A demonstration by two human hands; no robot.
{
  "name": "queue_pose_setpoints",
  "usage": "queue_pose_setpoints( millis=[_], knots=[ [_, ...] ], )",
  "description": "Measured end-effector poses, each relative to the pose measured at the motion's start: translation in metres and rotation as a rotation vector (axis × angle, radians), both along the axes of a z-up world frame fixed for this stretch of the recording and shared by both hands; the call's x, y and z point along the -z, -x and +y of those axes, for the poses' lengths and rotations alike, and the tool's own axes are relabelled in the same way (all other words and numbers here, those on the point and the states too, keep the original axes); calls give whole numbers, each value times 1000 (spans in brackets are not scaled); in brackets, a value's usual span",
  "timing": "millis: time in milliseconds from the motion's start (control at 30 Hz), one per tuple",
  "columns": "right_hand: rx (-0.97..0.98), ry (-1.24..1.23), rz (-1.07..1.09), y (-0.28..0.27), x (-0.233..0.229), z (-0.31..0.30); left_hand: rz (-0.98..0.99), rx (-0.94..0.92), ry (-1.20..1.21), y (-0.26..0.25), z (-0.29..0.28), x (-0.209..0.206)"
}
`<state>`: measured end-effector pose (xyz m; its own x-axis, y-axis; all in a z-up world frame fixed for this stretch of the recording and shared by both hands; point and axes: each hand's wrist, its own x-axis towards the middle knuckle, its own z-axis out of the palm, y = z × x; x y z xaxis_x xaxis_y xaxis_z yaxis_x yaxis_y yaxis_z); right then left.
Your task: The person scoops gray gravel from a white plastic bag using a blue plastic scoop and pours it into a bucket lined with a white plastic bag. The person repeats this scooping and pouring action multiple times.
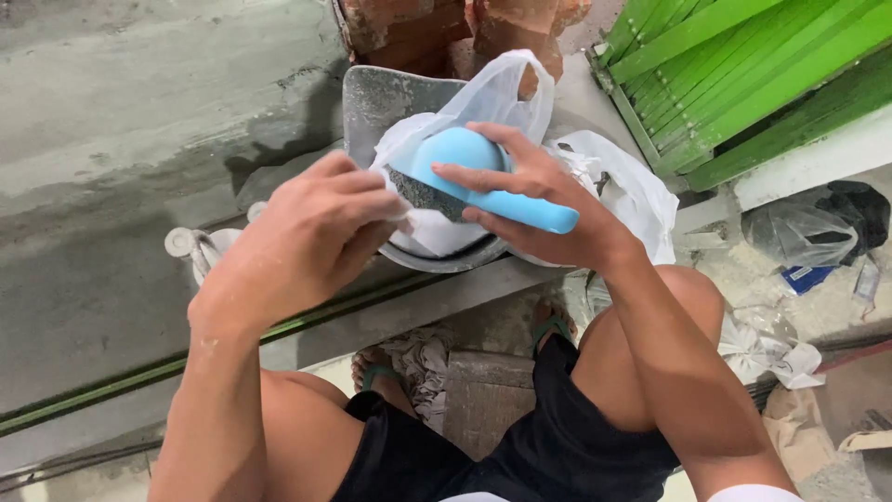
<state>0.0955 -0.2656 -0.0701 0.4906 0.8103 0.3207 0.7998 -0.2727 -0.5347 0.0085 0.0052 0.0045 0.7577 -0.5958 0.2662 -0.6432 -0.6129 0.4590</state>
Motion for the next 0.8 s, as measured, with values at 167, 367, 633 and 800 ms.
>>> queue_pose_setpoints(
  millis=[167, 367, 633, 800],
  knots=[
    [-25, -34, -9, -3, -7, -4, -103, 15, 111, -5, 5, -7],
    [45, -109, -46, -9, -16, -20, -75, 15, 193, -8, 3, -10],
    [76, -128, -110, -17, -18, -33, 89, -45, -58, -5, -3, -2],
    [206, -176, 73, -11, -22, -41, 59, -131, -136, -1, -12, -9]
  ],
)
